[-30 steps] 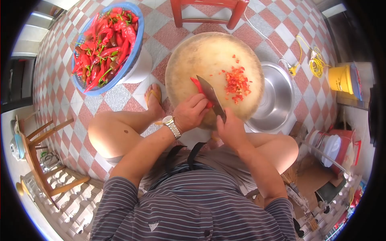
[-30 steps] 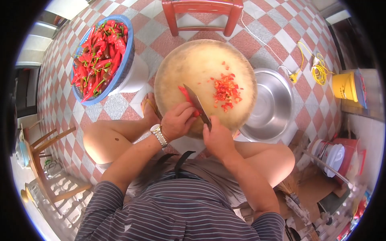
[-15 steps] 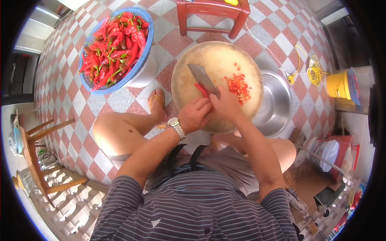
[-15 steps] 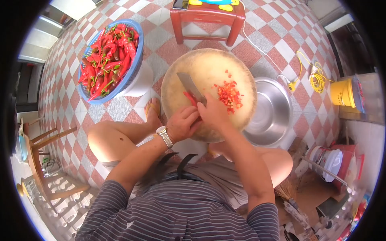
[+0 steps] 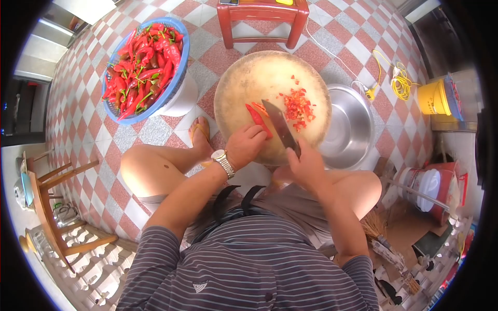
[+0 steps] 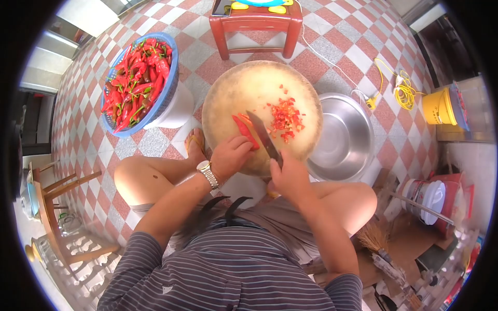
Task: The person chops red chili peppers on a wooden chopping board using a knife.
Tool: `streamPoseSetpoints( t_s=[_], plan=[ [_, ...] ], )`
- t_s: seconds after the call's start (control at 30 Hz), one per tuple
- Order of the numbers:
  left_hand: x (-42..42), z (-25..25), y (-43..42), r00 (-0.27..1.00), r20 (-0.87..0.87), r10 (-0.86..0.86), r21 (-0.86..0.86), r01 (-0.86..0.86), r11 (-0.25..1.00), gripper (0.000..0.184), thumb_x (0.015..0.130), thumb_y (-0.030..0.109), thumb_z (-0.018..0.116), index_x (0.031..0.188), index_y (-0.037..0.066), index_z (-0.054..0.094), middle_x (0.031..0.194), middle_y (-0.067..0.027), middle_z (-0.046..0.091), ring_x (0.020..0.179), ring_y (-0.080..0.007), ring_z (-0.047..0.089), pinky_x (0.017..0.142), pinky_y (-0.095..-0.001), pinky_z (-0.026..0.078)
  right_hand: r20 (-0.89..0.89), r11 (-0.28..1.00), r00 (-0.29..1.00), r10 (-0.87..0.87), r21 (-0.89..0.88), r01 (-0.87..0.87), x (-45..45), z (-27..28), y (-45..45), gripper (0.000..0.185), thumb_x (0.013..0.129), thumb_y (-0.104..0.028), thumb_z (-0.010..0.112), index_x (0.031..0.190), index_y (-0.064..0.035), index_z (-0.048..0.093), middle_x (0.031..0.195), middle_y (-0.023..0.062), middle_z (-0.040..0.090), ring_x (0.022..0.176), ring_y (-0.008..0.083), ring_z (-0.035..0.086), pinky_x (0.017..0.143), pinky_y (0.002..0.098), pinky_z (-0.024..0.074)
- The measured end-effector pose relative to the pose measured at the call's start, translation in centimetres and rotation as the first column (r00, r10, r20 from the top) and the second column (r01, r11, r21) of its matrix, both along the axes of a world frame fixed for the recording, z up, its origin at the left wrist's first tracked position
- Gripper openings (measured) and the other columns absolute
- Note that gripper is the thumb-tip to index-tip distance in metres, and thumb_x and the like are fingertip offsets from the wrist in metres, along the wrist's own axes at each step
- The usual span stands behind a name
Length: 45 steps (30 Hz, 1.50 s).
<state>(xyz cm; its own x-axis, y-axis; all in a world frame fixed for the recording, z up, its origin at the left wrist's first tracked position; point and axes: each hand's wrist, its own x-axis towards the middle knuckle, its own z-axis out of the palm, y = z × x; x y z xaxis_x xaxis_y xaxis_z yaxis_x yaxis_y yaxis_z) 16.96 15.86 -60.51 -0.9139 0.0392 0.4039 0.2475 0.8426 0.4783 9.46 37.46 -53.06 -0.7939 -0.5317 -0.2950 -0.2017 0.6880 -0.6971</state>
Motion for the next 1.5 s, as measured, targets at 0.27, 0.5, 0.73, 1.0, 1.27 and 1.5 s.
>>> streamPoseSetpoints(
  t_s=[0.27, 0.5, 0.73, 1.0, 1.27, 1.5],
  plan=[
    [0.2, -1.1, -0.5, 0.998, -0.066, 0.021, 0.036, -0.019, 0.999, 0.024, 0.081, 0.012, 0.080, 0.103, 0.009, 0.071, 0.102, -0.0068, 0.070, 0.088, -0.0271, 0.071, 0.073, -0.0382, 0.059, -0.041, 0.997, 0.999, 0.009, 0.079, -0.006, 3.7, -0.9, -0.7, 0.027, 0.098, -0.023, 0.063, 0.117, -0.0054, 0.057, 0.099, 0.0246, 0.072, 0.092, 0.0474, 0.069, 0.080, 0.0554, 0.0530],
    [0.1, -1.1, -0.3, 0.997, -0.067, 0.044, 0.041, -0.041, 0.998, 0.023, 0.081, 0.013, 0.080, 0.102, 0.010, 0.071, 0.102, -0.0061, 0.070, 0.088, -0.0263, 0.070, 0.072, -0.0375, 0.059, -0.044, 0.982, 0.997, 0.057, 0.180, -0.048, 3.8, 0.2, -0.3, 0.025, 0.098, -0.022, 0.062, 0.115, -0.0048, 0.056, 0.100, 0.0251, 0.072, 0.091, 0.0467, 0.069, 0.079, 0.0560, 0.0537],
    [-0.2, -1.1, -0.7, 0.998, -0.070, 0.002, 0.028, 0.000, 1.000, 0.023, 0.081, 0.012, 0.079, 0.102, 0.009, 0.071, 0.103, -0.0068, 0.071, 0.090, -0.0275, 0.069, 0.075, -0.0386, 0.058, -0.011, 0.958, 0.995, 0.103, 0.270, -0.096, 2.7, 0.6, -2.1, 0.023, 0.100, -0.021, 0.061, 0.114, -0.0043, 0.054, 0.098, 0.0257, 0.071, 0.090, 0.0461, 0.069, 0.078, 0.0562, 0.0543],
    [0.0, -1.5, -0.8, 0.999, -0.031, -0.009, 0.074, 0.012, 0.997, 0.021, 0.081, 0.011, 0.077, 0.101, 0.007, 0.070, 0.105, -0.0083, 0.070, 0.094, -0.0292, 0.069, 0.080, -0.0392, 0.058, -0.075, 0.978, 0.993, 0.090, 0.198, -0.073, 3.0, -2.0, -2.4, 0.021, 0.101, -0.022, 0.060, 0.112, -0.0045, 0.054, 0.095, 0.0258, 0.070, 0.088, 0.0472, 0.069, 0.077, 0.0570, 0.0540],
    [-0.3, -2.0, -1.3, 0.997, -0.065, -0.037, 0.081, 0.042, 0.996, 0.022, 0.080, 0.010, 0.067, 0.102, 0.006, 0.068, 0.107, -0.0089, 0.068, 0.096, -0.0282, 0.067, 0.084, -0.0378, 0.057, -0.038, 0.961, 0.990, 0.132, 0.250, -0.119, 0.5, -2.5, -5.7, 0.025, 0.101, -0.025, 0.060, 0.112, -0.0029, 0.053, 0.096, 0.0295, 0.070, 0.091, 0.0502, 0.068, 0.078, 0.0599, 0.0527],
    [0.1, -2.2, -0.9, 0.999, -0.040, 0.027, 0.115, -0.022, 0.993, 0.025, 0.080, 0.009, 0.075, 0.104, 0.006, 0.070, 0.107, -0.0109, 0.071, 0.098, -0.0316, 0.070, 0.083, -0.0413, 0.058, -0.127, 0.987, 0.984, 0.126, 0.112, -0.112, -3.4, -3.5, -10.8, 0.031, 0.100, -0.026, 0.061, 0.122, -0.0039, 0.059, 0.103, 0.0298, 0.070, 0.096, 0.0502, 0.067, 0.084, 0.0587, 0.0523]
  ],
)
